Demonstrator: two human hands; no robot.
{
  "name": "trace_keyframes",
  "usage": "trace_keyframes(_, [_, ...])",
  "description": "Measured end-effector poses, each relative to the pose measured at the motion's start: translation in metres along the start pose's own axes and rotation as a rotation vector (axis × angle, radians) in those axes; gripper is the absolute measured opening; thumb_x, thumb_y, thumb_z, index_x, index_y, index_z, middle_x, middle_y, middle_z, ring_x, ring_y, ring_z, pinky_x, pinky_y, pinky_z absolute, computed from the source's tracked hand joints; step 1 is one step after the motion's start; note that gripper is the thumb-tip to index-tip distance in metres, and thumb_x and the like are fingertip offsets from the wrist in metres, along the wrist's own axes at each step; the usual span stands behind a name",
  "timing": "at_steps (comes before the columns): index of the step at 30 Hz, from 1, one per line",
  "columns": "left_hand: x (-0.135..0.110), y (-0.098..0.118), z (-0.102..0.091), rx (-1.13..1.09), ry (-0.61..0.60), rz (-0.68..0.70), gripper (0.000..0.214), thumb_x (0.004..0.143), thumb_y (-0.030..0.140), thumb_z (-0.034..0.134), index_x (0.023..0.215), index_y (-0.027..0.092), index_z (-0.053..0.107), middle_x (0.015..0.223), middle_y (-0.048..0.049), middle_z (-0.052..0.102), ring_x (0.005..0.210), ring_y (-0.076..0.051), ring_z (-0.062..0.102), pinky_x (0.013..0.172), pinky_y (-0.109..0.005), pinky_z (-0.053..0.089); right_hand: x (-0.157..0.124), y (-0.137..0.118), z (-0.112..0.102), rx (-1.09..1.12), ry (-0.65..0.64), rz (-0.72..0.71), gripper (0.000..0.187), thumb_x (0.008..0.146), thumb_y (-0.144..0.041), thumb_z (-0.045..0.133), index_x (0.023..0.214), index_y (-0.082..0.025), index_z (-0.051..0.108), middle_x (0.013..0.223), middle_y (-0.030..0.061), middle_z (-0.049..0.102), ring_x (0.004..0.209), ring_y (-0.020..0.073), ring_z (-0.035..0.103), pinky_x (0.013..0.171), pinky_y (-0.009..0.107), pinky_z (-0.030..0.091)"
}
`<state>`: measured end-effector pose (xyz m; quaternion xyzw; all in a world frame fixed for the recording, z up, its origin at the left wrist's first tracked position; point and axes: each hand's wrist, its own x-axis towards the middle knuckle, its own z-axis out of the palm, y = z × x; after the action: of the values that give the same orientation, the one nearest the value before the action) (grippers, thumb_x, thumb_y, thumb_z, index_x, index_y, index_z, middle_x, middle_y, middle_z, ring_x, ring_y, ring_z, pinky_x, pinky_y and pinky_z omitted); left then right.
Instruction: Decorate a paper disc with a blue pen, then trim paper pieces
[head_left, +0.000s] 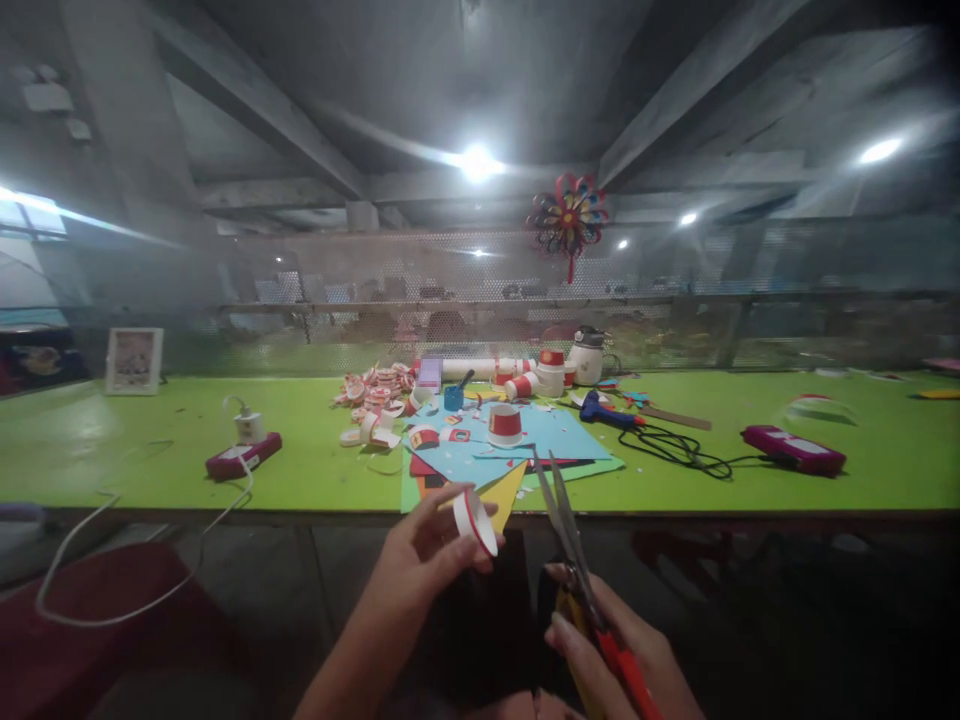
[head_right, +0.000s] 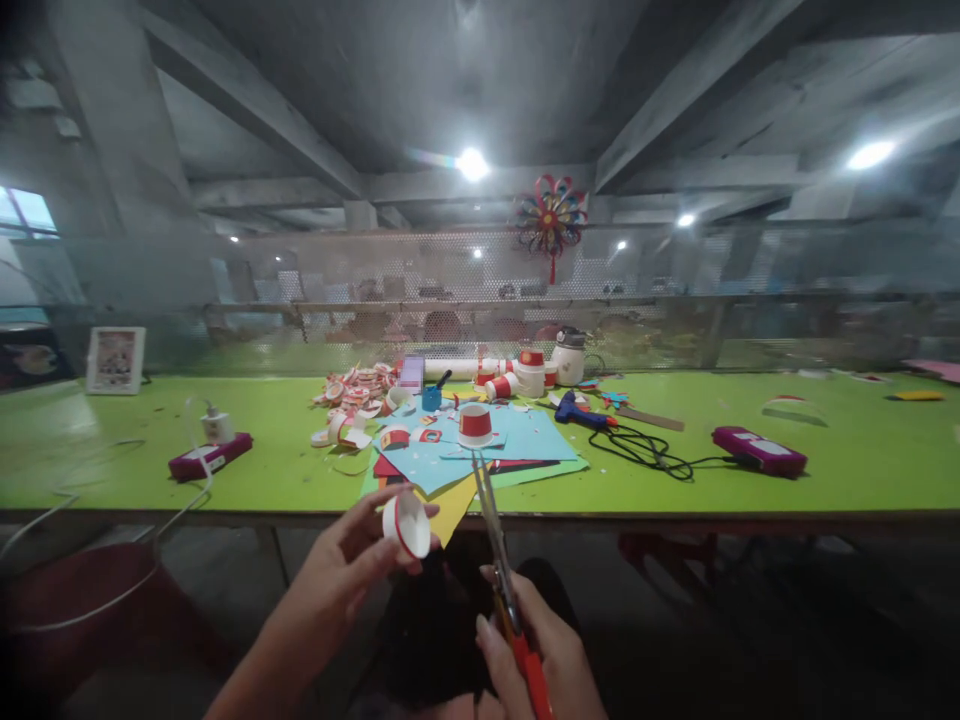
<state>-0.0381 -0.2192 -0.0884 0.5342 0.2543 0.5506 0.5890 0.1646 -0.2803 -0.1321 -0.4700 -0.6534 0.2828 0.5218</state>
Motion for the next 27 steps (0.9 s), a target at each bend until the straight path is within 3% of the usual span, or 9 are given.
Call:
trace_keyframes(3, [0.008, 0.005, 0.0, -0.04, 0.064, 0.003, 0.052, 0.071, 0.035, 0.081, 0.116, 0.016, 0.064, 0.105, -0.0137, 0.073, 0.081, -0.02, 0.068, 0.069, -0.028, 0.054, -0.005, 0.005, 0.006, -0.069, -0.057, -0.042, 0.034, 0.091, -0.037, 0.055, 0.118, -0.019, 0.064, 0.103, 0.0095, 0.071, 0.093, 0.0202, 0.07, 0.08, 0.022, 0.055])
trace_keyframes(6, [0.01, 0.001, 0.002, -0.051, 0.078, 0.0, 0.053, 0.072, 0.037, 0.08, 0.117, 0.014, 0.064, 0.105, -0.0142, 0.073, 0.081, -0.019, 0.067, 0.066, -0.026, 0.053, -0.01, 0.008, 0.012, -0.138, -0.153, -0.082, 0.033, 0.089, -0.03, 0.057, 0.121, -0.019, 0.061, 0.102, 0.0077, 0.07, 0.09, 0.0181, 0.068, 0.08, 0.022, 0.054])
trace_keyframes(16, [0.01, -0.009, 0.002, 0.049, 0.076, 0.053, 0.05, 0.074, 0.031, 0.078, 0.119, 0.017, 0.06, 0.118, -0.0132, 0.069, 0.088, -0.021, 0.069, 0.074, -0.03, 0.055, -0.019, 0.012, 0.011, -0.378, -0.09, -0.21, 0.034, 0.087, -0.033, 0.06, 0.119, -0.019, 0.059, 0.089, 0.0056, 0.066, 0.08, 0.0189, 0.064, 0.074, 0.029, 0.053])
trace_keyframes(22, [0.006, -0.009, 0.002, 0.09, 0.073, 0.069, 0.045, 0.074, 0.03, 0.078, 0.114, 0.016, 0.063, 0.111, -0.0132, 0.072, 0.084, -0.02, 0.068, 0.069, -0.028, 0.054, -0.017, 0.013, 0.007, -0.561, -0.032, -0.353, 0.034, 0.088, -0.032, 0.06, 0.118, -0.016, 0.061, 0.083, 0.0076, 0.069, 0.072, 0.0192, 0.067, 0.066, 0.027, 0.055])
trace_keyframes(27, [0.004, -0.01, 0.002, 0.092, 0.099, 0.073, 0.046, 0.073, 0.032, 0.079, 0.113, 0.015, 0.064, 0.112, -0.0134, 0.072, 0.082, -0.02, 0.068, 0.071, -0.029, 0.054, -0.02, 0.016, 0.008, -0.572, -0.07, -0.317, 0.038, 0.088, -0.032, 0.06, 0.123, -0.017, 0.06, 0.086, 0.0075, 0.069, 0.074, 0.0193, 0.067, 0.079, 0.032, 0.056])
